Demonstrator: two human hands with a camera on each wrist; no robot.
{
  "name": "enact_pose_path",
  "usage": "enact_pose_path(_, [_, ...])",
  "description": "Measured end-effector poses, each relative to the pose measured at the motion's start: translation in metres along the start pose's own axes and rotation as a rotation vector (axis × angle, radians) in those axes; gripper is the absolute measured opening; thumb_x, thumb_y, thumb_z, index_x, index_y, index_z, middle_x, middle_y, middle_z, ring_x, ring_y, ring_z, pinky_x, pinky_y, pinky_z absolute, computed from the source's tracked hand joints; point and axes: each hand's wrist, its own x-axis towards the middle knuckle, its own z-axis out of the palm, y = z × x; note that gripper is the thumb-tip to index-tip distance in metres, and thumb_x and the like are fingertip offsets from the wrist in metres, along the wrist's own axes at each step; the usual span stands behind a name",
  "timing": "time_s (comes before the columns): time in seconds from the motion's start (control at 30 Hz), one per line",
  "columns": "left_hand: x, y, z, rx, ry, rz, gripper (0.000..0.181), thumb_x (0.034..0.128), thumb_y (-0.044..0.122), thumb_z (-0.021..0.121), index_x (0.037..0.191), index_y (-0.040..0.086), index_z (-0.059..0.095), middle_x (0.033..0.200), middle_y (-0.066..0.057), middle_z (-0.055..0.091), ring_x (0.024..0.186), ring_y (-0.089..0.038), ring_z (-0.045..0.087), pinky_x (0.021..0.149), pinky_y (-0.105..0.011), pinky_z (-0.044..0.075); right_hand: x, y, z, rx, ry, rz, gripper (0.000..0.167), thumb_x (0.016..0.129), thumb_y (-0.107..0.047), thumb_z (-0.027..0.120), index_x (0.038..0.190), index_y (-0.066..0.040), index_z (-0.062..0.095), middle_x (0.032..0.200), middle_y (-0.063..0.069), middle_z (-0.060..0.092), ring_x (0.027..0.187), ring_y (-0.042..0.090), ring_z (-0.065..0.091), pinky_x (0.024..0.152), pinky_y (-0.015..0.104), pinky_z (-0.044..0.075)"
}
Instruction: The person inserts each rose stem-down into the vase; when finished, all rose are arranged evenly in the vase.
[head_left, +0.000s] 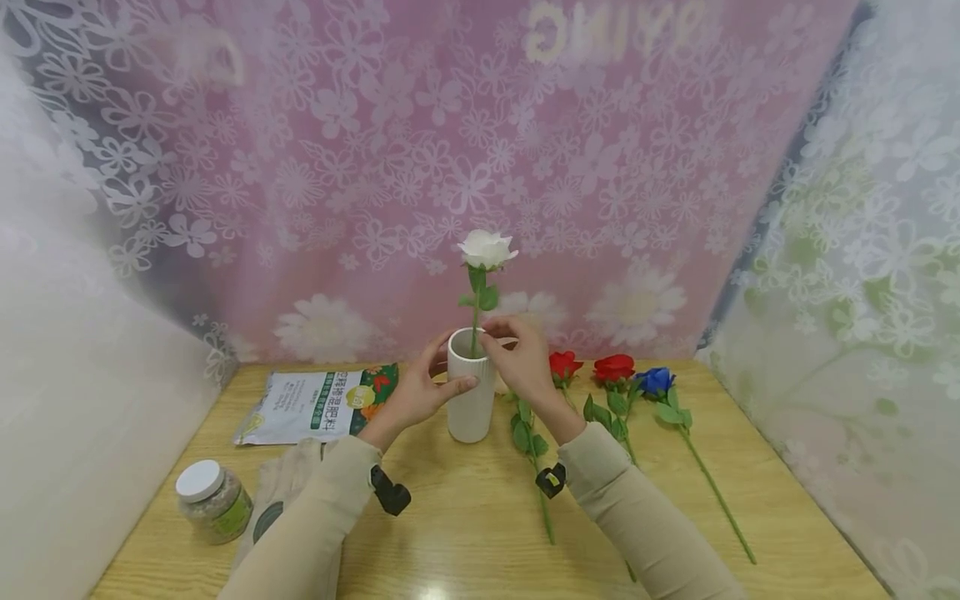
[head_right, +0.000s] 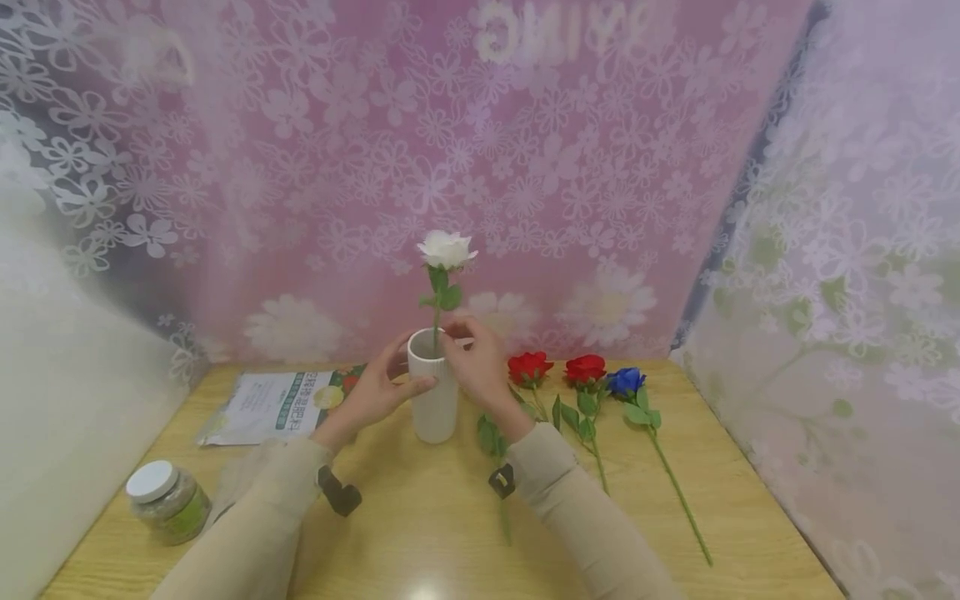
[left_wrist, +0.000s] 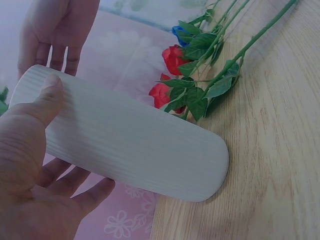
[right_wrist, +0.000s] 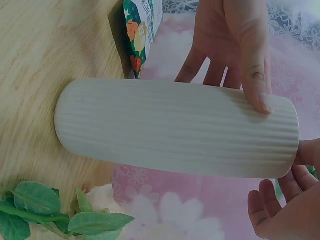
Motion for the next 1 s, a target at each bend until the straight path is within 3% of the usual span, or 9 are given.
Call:
enact_pose_path(0.17, [0.002,0.001,0.000,-0.007,0.004,0.013,0.085,0.0968,0.023,0.080,0.165,0.033,0.031,0.156,-0.017,0.052,0.141,-0.042,0.055,0.103,-0.059,0.057,-0.002,0.001,-0.003,0.022,0.014,-0.016,0.020,0.100,-0.013,0.073,0.116,-0.002,0.076,0.114,0.017,0.076,0.107,0.033,0.070,0.092,0.051,0.058])
enact_pose_path(0.37, [0.003,0.003,0.001,0.003,0.005,0.006,0.086,0.0964,0.023,0.080,0.166,0.033,0.030,0.157,-0.017,0.052,0.141,-0.041,0.055,0.105,-0.060,0.055,-0.004,0.004,-0.017,0.026,0.060,0.034,0.021,0.100,-0.013,0.073,0.119,-0.004,0.074,0.117,0.018,0.074,0.108,0.033,0.069,0.096,0.048,0.057])
enact_pose_path(0.57, [0.004,0.001,0.002,0.015,0.008,0.003,0.086,0.0956,0.024,0.081,0.165,0.034,0.032,0.155,-0.016,0.054,0.140,-0.040,0.056,0.103,-0.058,0.057,-0.007,0.012,-0.049,0.061,0.113,0.108,0.027,0.100,-0.014,0.073,0.125,-0.004,0.071,0.121,0.020,0.072,0.110,0.026,0.068,0.099,0.036,0.054])
enact_pose_path(0.7, [0.003,-0.001,0.001,0.033,0.006,-0.003,0.085,0.0962,0.028,0.081,0.164,0.037,0.031,0.154,-0.013,0.055,0.140,-0.038,0.056,0.104,-0.057,0.057,-0.011,0.023,-0.074,0.082,0.128,0.159,0.031,0.101,-0.018,0.074,0.129,-0.006,0.069,0.125,0.018,0.070,0.106,0.011,0.066,0.091,0.021,0.055])
enact_pose_path(0.8, [0.002,-0.001,0.001,0.041,0.015,-0.012,0.085,0.0954,0.031,0.082,0.164,0.038,0.032,0.153,-0.011,0.056,0.139,-0.037,0.057,0.106,-0.058,0.055,-0.016,0.032,-0.091,0.097,0.121,0.195,0.035,0.102,-0.020,0.073,0.133,-0.006,0.067,0.127,0.017,0.069,0.103,0.005,0.065,0.086,0.016,0.056])
enact_pose_path(0.87, [0.000,0.000,0.002,0.056,0.020,-0.006,0.089,0.0938,0.030,0.083,0.165,0.034,0.030,0.152,-0.013,0.056,0.138,-0.039,0.057,0.109,-0.062,0.052,-0.020,0.037,-0.102,0.093,0.115,0.218,0.037,0.102,-0.022,0.072,0.136,-0.008,0.065,0.126,0.012,0.069,0.102,0.003,0.065,0.078,0.016,0.056])
enact_pose_path(1.0, [-0.001,0.001,0.008,0.091,0.027,0.026,0.100,0.0904,0.028,0.087,0.168,0.027,0.023,0.153,-0.014,0.054,0.137,-0.039,0.058,0.111,-0.063,0.049,-0.029,0.045,-0.120,0.062,0.122,0.243,0.039,0.103,-0.024,0.072,0.139,-0.010,0.064,0.120,-0.003,0.071,0.102,-0.001,0.065,0.078,0.014,0.055])
